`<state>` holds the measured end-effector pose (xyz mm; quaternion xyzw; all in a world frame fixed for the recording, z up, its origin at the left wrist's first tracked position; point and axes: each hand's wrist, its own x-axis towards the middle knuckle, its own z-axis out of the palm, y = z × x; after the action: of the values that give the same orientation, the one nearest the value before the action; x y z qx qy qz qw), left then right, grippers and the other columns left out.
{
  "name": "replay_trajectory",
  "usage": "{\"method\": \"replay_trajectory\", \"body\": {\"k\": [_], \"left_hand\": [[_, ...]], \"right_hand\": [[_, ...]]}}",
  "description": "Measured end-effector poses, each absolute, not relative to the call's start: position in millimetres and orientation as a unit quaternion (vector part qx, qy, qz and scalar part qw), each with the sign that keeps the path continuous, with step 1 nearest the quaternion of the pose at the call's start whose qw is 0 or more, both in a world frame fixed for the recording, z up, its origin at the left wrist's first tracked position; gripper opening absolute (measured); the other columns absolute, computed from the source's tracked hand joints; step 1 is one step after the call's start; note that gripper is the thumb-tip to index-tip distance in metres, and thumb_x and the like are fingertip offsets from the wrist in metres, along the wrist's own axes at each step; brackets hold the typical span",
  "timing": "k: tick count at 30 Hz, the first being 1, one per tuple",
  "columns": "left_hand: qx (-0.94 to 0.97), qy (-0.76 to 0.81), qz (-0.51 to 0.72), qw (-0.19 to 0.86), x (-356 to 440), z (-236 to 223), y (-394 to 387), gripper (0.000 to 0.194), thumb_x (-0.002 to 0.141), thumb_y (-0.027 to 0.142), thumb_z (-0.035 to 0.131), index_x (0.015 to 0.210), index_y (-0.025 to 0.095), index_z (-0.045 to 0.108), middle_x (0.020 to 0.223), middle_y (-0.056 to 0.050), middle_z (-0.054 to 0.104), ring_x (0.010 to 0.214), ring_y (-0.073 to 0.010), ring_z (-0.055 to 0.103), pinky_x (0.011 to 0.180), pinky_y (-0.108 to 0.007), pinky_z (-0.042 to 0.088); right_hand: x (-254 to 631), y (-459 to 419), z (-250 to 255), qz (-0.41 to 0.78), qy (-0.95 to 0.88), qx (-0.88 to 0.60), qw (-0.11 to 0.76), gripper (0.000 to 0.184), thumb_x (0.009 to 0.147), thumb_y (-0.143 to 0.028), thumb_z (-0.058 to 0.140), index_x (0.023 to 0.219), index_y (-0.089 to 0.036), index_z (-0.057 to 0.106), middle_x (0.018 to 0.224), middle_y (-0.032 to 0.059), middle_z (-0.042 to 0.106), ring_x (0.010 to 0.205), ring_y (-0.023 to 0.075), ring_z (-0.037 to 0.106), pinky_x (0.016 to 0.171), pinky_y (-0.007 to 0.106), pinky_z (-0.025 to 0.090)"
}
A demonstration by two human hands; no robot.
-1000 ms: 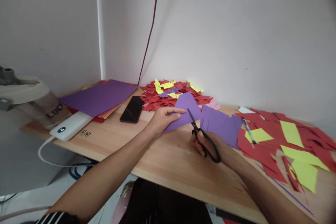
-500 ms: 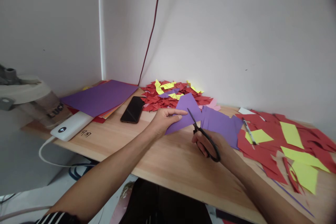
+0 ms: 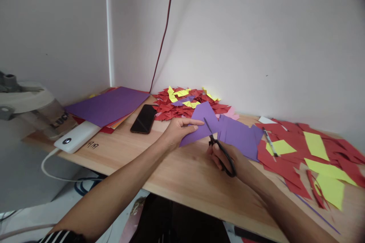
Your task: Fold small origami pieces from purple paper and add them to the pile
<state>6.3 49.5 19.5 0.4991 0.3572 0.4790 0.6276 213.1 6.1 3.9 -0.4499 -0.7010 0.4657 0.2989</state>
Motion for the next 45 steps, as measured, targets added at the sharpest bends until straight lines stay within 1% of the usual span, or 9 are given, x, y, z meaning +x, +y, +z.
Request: {"method": "replay_trajectory", "body": {"k": [8,12,18,24,29,33,36,40,45], "left_hand": [[0.527,0.327,0.459,0.636,8.0,15.1,47.2,0.022,0.073,0.025,0.073,0.095,0.02,0.077,0.101,-0.007,0.075,0.084,-0.0153,0.067,0.079,-0.026,0.048],[0.521,0.322,0.449,0.651,9.3,14.2,46.0,0.023,0.073,0.025,0.074,0.095,0.02,0.077,0.099,-0.007,0.075,0.082,-0.0151,0.066,0.078,-0.026,0.048],[0.505,0.32,0.449,0.664,9.8,14.8,45.1,0.023,0.072,0.024,0.074,0.094,0.019,0.077,0.098,-0.007,0.075,0.081,-0.0139,0.066,0.078,-0.025,0.047],[0.492,0.323,0.446,0.675,9.8,15.1,45.2,0.027,0.07,0.025,0.075,0.096,0.017,0.077,0.094,-0.007,0.075,0.076,-0.0132,0.064,0.075,-0.025,0.047],[0.504,0.317,0.446,0.669,9.9,16.0,44.1,0.028,0.07,0.025,0.076,0.096,0.016,0.076,0.097,-0.007,0.073,0.08,-0.0143,0.065,0.077,-0.026,0.047],[0.506,0.315,0.457,0.66,9.7,16.0,45.3,0.03,0.071,0.026,0.076,0.099,0.016,0.073,0.092,-0.006,0.071,0.075,-0.0135,0.063,0.072,-0.025,0.046],[0.517,0.314,0.478,0.637,8.3,15.0,48.6,0.027,0.073,0.027,0.073,0.098,0.015,0.072,0.093,-0.006,0.07,0.074,-0.0123,0.061,0.07,-0.024,0.044],[0.543,0.318,0.483,0.609,5.9,12.8,52.5,0.023,0.077,0.027,0.069,0.095,0.015,0.074,0.1,-0.008,0.07,0.081,-0.0139,0.061,0.073,-0.024,0.043],[0.536,0.317,0.482,0.616,5.7,9.8,53.4,0.021,0.075,0.024,0.07,0.094,0.016,0.076,0.098,-0.007,0.072,0.08,-0.0137,0.062,0.074,-0.024,0.043]], "right_hand": [[214.5,6.2,9.1,0.451,-0.714,-0.448,0.294,0.051,0.093,-0.063,0.035,0.07,-0.021,0.053,0.056,0.0006,0.051,0.051,0.0144,0.048,0.052,0.03,0.04],[217.1,10.9,0.8,0.428,-0.719,-0.458,0.301,0.048,0.092,-0.061,0.04,0.069,-0.021,0.053,0.053,-0.0001,0.051,0.049,0.0144,0.048,0.05,0.029,0.039],[215.1,14.1,-3.7,0.423,-0.691,-0.511,0.286,0.046,0.091,-0.062,0.042,0.078,-0.02,0.057,0.05,-0.0021,0.05,0.045,0.0129,0.047,0.045,0.027,0.036],[212.1,8.6,1.8,0.421,-0.677,-0.53,0.29,0.045,0.089,-0.059,0.043,0.077,-0.019,0.058,0.047,-0.0038,0.046,0.042,0.0116,0.046,0.042,0.024,0.035],[211.5,9.9,-0.8,0.427,-0.654,-0.552,0.293,0.041,0.087,-0.055,0.046,0.074,-0.019,0.059,0.045,-0.0043,0.046,0.039,0.0111,0.045,0.04,0.024,0.034],[213.1,13.1,-4.7,0.451,-0.637,-0.554,0.289,0.039,0.085,-0.055,0.049,0.074,-0.019,0.058,0.043,-0.0045,0.046,0.038,0.0114,0.045,0.039,0.024,0.032],[214.1,12.1,-3.9,0.461,-0.635,-0.549,0.286,0.038,0.084,-0.055,0.05,0.075,-0.019,0.058,0.045,-0.004,0.048,0.039,0.0116,0.046,0.039,0.024,0.031],[213.7,7.6,3.4,0.439,-0.676,-0.523,0.278,0.039,0.087,-0.055,0.047,0.074,-0.019,0.057,0.047,-0.0037,0.049,0.042,0.0123,0.047,0.043,0.025,0.034],[211.6,0.2,13.3,0.393,-0.728,-0.487,0.281,0.045,0.094,-0.054,0.038,0.067,-0.021,0.051,0.05,-0.0015,0.052,0.047,0.0132,0.049,0.05,0.027,0.04]]}}
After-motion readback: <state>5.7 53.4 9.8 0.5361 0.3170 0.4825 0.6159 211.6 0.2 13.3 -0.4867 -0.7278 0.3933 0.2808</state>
